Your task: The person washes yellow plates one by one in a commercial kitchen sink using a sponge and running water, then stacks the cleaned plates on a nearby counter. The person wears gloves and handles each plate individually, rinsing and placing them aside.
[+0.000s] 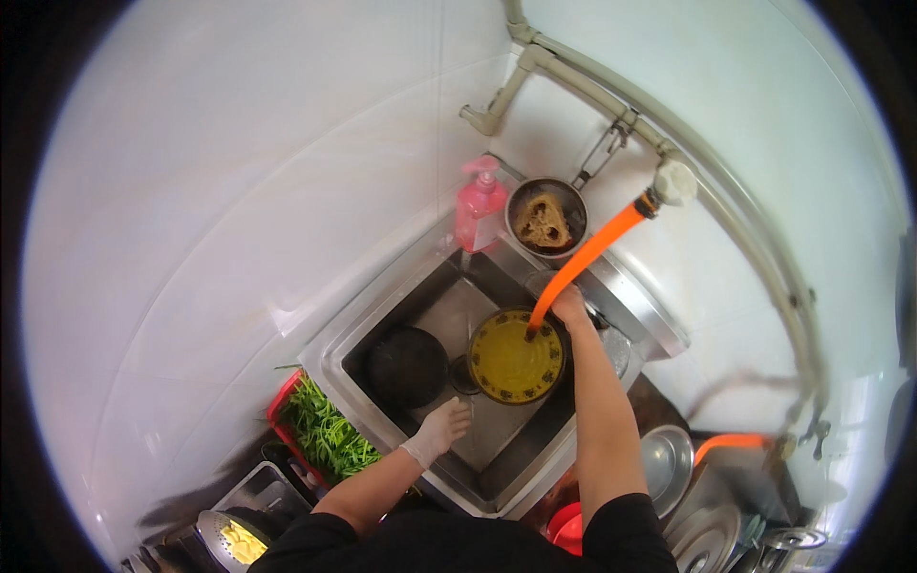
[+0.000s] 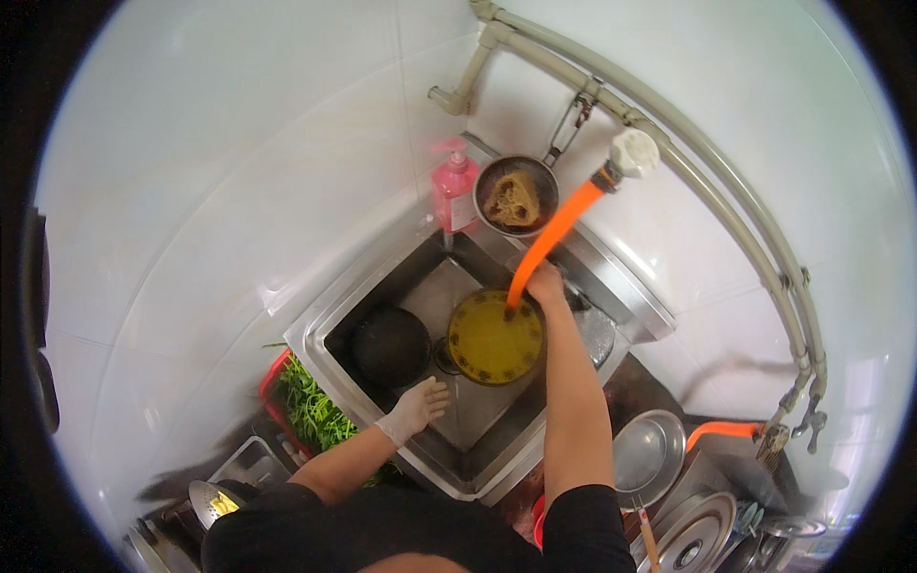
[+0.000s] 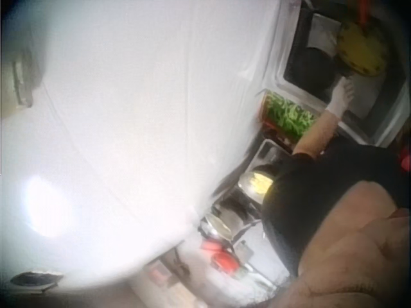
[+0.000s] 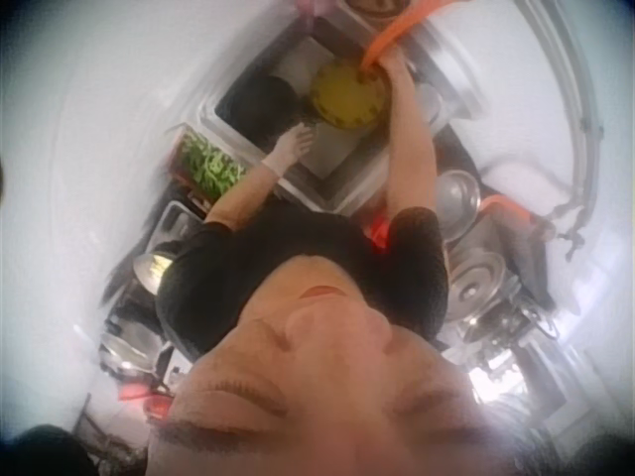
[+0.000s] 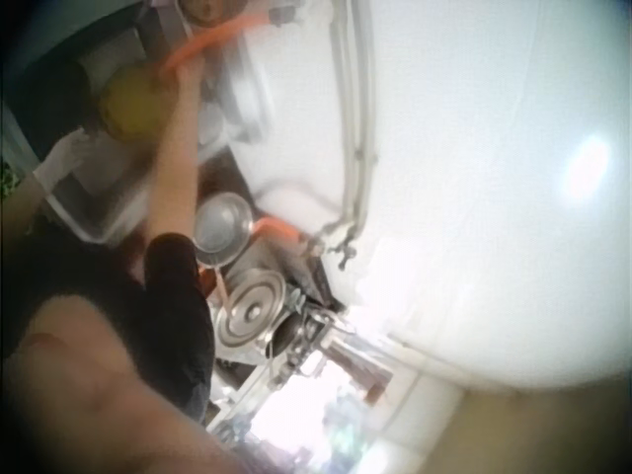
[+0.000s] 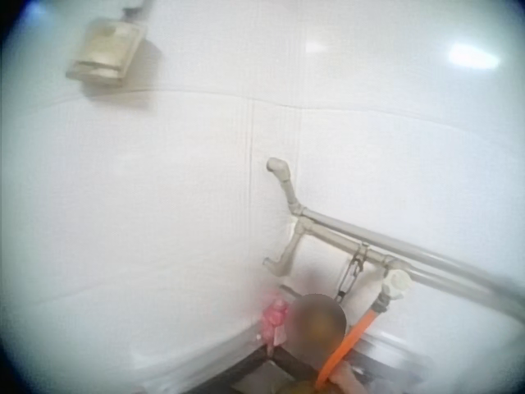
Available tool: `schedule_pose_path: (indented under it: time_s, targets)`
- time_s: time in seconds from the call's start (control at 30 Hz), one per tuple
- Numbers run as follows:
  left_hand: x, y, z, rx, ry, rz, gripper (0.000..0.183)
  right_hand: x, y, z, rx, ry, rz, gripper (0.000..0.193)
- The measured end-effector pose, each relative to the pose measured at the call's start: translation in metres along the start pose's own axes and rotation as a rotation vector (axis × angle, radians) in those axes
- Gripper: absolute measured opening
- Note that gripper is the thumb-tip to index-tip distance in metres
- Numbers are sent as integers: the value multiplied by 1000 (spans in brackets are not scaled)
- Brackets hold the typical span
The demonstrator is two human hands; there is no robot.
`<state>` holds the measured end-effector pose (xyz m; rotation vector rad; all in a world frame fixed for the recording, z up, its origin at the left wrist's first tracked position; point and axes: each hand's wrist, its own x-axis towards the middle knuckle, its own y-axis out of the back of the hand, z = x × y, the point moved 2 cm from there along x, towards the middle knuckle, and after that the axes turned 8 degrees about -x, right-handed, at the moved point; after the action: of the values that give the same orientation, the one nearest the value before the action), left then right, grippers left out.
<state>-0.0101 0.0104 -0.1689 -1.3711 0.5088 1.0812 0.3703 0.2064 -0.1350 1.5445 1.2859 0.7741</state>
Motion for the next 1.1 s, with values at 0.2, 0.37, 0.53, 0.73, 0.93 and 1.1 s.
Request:
schedule_pose_path:
  time_s: [0.2, 0.37, 0.53, 0.73, 0.93, 1.1]
  targets:
    - [-3, 6, 3, 1, -17, -10, 73, -5, 16, -26, -193, -256, 27, 43]
    - [0, 14, 3, 19, 5, 18, 72, -11, 21, -29, -263, -351, 65, 34]
    - [1, 17, 3, 36, 24, 38, 72, 18, 0, 3, -88, -279, 151, 33]
    - [0, 26, 2, 34, -14, 3, 74, 63, 5, 12, 1215, -311, -126, 27]
    - [5, 34, -3, 49, 15, 40, 74, 57, -2, -22, 1196, -548, -303, 34]
    - [6, 39, -2, 27, -26, 22, 71, 40, -12, -32, 1166, -611, -205, 41]
